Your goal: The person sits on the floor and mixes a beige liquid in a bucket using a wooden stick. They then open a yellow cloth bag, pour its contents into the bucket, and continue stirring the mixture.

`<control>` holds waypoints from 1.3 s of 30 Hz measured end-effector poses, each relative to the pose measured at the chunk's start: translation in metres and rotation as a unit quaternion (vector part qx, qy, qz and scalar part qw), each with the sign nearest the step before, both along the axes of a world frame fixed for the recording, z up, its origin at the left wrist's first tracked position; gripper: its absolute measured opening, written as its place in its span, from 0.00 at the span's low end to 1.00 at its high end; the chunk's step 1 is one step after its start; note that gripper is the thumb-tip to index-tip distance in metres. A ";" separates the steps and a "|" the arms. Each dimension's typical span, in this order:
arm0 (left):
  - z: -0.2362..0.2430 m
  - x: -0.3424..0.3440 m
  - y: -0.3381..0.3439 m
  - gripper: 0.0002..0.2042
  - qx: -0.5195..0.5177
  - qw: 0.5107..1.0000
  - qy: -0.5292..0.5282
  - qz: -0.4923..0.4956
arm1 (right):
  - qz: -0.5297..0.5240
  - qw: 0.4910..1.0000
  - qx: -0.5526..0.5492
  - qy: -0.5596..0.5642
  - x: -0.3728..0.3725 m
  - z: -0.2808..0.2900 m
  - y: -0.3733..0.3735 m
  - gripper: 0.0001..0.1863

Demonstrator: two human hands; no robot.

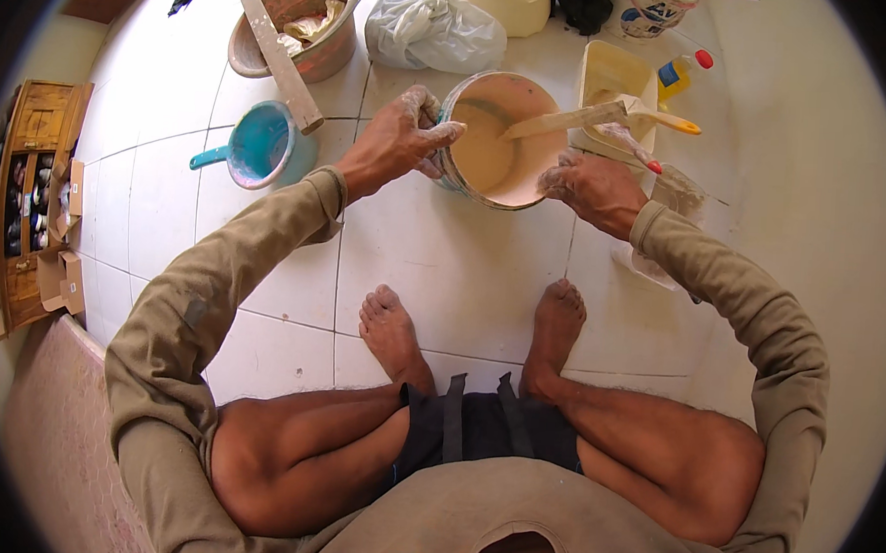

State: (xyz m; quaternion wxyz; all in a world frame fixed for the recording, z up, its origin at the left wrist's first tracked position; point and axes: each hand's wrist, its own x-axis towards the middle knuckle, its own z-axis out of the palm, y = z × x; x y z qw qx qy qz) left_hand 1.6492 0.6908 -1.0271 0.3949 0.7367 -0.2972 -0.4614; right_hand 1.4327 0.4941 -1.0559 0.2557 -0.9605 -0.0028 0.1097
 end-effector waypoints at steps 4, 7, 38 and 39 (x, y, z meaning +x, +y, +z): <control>0.002 0.000 0.000 0.19 0.006 1.000 -0.010 -0.003 | -0.018 0.999 0.032 -0.025 0.003 0.004 0.001 0.05; 0.005 -0.002 -0.004 0.18 0.008 1.000 -0.012 -0.004 | 0.010 0.995 0.029 -0.095 -0.004 -0.002 -0.001 0.05; 0.004 -0.001 0.015 0.17 0.003 1.000 0.020 0.011 | -0.305 0.881 0.359 0.049 0.001 0.052 0.000 0.25; 0.005 -0.003 0.014 0.17 -0.008 1.000 0.014 0.006 | -0.297 0.893 0.337 0.041 0.004 0.051 -0.001 0.23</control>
